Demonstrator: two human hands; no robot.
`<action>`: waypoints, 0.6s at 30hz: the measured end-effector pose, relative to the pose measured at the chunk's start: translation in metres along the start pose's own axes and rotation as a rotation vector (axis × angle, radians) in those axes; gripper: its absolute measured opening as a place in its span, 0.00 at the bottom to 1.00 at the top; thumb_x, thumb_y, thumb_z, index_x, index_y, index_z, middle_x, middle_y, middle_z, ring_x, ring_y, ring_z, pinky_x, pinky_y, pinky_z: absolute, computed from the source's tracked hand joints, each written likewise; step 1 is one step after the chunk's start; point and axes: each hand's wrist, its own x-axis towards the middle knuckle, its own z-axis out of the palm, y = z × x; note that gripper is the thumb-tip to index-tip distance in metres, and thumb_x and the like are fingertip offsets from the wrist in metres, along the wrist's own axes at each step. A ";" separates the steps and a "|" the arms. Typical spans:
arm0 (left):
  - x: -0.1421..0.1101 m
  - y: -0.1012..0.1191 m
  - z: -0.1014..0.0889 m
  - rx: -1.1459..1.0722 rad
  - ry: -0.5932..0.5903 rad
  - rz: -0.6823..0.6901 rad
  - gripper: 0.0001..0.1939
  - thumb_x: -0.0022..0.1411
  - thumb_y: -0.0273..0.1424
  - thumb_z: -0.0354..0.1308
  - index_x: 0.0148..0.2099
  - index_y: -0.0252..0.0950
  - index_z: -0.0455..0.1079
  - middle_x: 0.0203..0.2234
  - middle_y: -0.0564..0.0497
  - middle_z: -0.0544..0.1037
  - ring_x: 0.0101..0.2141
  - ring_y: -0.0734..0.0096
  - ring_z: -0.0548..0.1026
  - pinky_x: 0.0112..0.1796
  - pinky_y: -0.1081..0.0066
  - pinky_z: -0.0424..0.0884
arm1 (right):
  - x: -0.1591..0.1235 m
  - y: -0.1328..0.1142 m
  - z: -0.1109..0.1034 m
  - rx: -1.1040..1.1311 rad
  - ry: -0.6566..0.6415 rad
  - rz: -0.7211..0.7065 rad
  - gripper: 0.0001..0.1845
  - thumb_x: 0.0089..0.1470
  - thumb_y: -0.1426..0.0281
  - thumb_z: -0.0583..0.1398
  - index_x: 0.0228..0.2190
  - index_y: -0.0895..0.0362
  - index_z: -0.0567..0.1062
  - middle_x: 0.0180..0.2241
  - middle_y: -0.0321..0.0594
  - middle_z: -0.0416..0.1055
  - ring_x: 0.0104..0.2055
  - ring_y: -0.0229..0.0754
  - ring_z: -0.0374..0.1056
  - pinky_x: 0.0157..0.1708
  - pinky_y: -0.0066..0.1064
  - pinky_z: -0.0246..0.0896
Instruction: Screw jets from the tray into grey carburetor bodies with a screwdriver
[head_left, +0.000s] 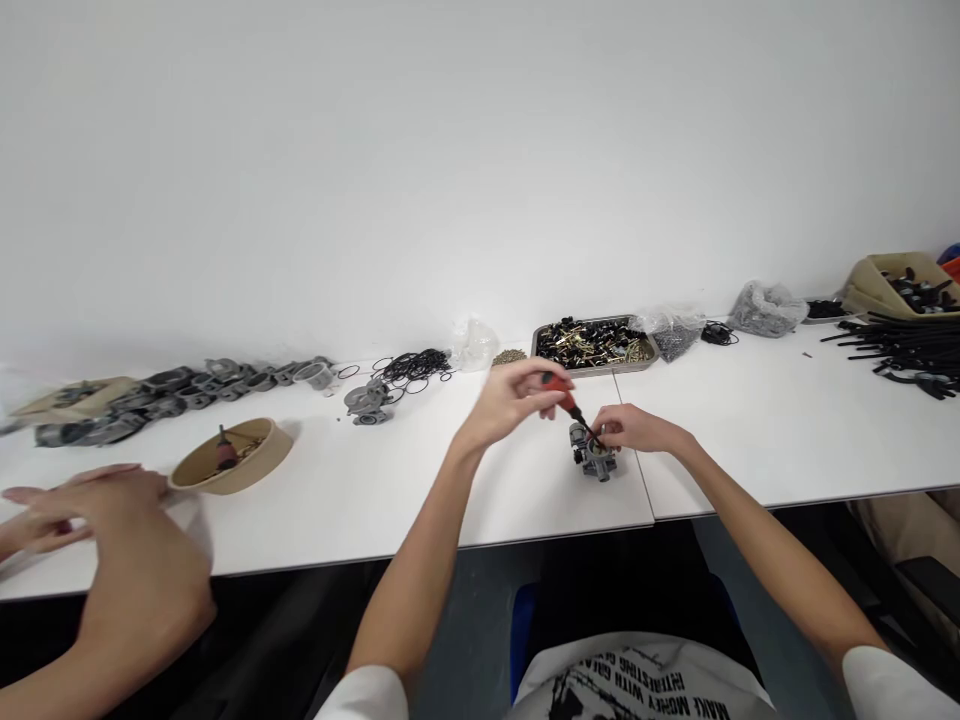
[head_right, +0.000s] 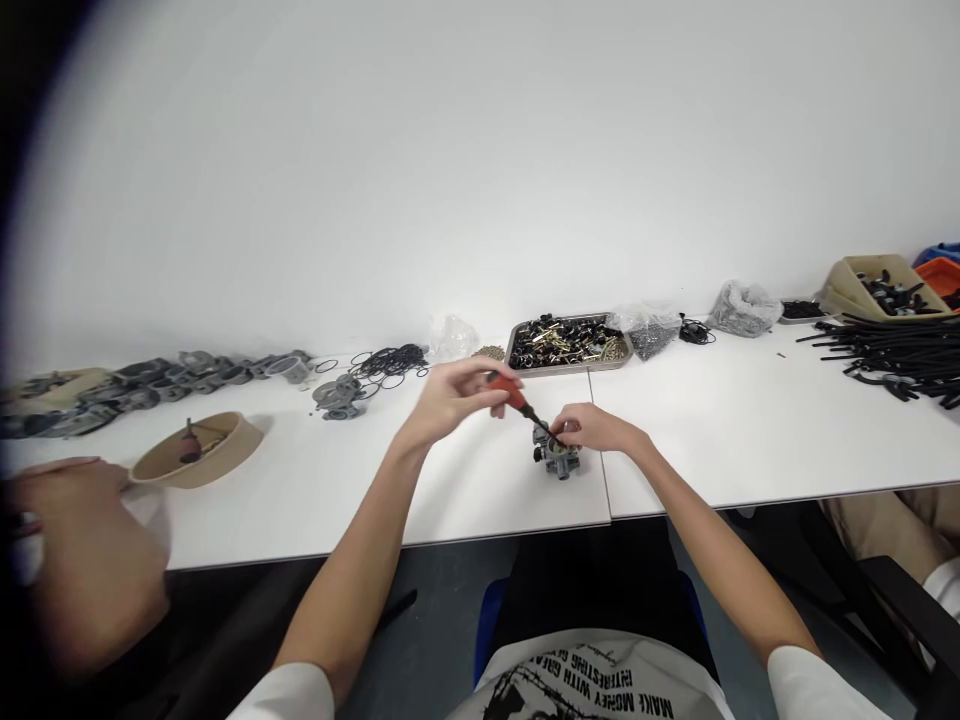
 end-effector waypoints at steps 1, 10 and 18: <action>-0.005 -0.006 -0.011 -0.039 0.123 0.025 0.10 0.54 0.29 0.68 0.39 0.34 0.75 0.33 0.45 0.81 0.21 0.72 0.76 0.24 0.70 0.74 | -0.006 -0.001 0.000 -0.009 -0.033 -0.020 0.18 0.57 0.61 0.60 0.45 0.59 0.78 0.44 0.45 0.69 0.35 0.39 0.69 0.35 0.31 0.65; -0.026 -0.111 -0.024 -0.004 0.485 -0.213 0.22 0.50 0.40 0.69 0.40 0.33 0.67 0.25 0.49 0.78 0.23 0.67 0.77 0.33 0.62 0.75 | -0.031 -0.022 0.030 -0.346 0.104 -0.016 0.15 0.59 0.73 0.58 0.48 0.58 0.73 0.51 0.47 0.65 0.36 0.41 0.67 0.40 0.35 0.63; -0.028 -0.168 -0.009 0.355 0.501 -0.247 0.09 0.48 0.30 0.66 0.33 0.35 0.72 0.24 0.52 0.73 0.26 0.70 0.69 0.31 0.68 0.67 | -0.129 0.046 -0.073 -0.275 0.314 0.194 0.18 0.60 0.59 0.54 0.47 0.53 0.73 0.49 0.47 0.66 0.43 0.50 0.69 0.43 0.42 0.65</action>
